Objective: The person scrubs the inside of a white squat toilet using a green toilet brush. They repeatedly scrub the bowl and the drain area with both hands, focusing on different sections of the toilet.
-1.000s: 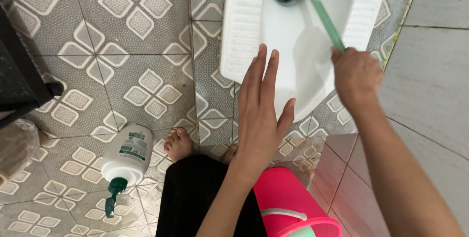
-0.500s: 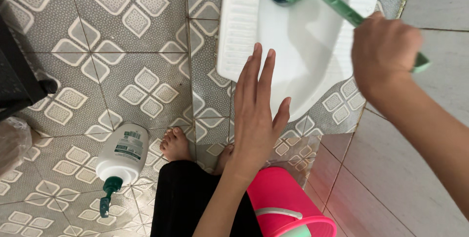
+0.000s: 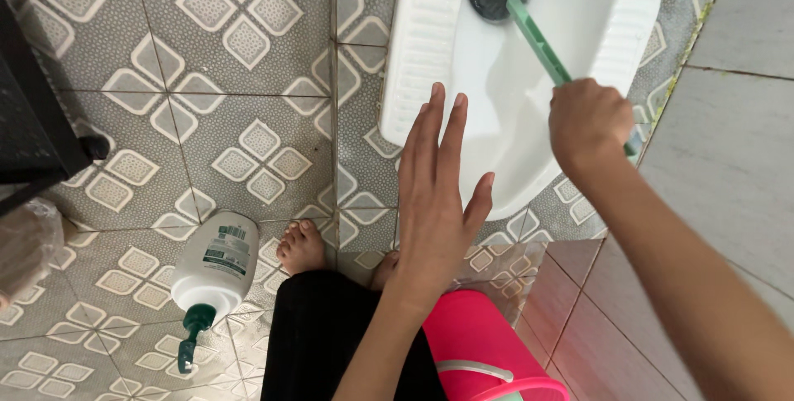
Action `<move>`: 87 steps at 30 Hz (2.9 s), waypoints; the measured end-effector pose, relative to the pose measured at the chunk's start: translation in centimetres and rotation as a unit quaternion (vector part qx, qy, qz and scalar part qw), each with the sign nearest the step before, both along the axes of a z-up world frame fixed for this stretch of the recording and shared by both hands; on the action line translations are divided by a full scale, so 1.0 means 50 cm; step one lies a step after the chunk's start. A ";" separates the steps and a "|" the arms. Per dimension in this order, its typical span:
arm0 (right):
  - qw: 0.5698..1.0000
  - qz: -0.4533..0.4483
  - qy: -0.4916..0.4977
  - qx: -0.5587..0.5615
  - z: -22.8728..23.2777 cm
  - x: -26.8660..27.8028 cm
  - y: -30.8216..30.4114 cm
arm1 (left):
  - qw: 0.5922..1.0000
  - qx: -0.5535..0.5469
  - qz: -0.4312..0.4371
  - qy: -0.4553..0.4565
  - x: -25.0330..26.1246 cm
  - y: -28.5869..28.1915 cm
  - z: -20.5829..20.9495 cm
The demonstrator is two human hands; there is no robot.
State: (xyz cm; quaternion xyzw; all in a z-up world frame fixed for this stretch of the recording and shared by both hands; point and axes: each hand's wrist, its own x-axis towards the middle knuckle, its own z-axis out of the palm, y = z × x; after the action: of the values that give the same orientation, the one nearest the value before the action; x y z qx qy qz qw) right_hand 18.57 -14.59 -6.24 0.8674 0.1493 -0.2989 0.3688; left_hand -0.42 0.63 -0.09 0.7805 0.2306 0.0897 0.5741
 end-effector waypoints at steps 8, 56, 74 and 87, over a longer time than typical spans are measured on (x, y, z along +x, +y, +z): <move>0.981 -0.174 -0.007 0.079 -0.033 -0.056 -0.032 | 1.000 -0.007 -0.007 0.000 0.002 -0.012 0.002; 0.995 -0.044 -0.009 0.087 0.124 -0.027 -0.034 | 1.000 -0.007 -0.007 -0.006 -0.024 -0.006 -0.002; 0.997 -0.032 -0.025 0.064 0.140 -0.035 -0.026 | 1.000 -0.001 -0.016 -0.011 -0.020 -0.013 0.013; 0.998 0.019 -0.008 0.055 0.232 0.104 -0.026 | 0.999 0.027 -0.042 0.006 0.004 0.023 0.097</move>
State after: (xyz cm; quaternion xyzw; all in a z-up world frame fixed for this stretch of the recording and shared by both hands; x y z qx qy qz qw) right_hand 23.78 -15.88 5.35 0.8859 0.1786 -0.2762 0.3271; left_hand -0.22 1.78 4.78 0.8052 0.1986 0.0666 0.5548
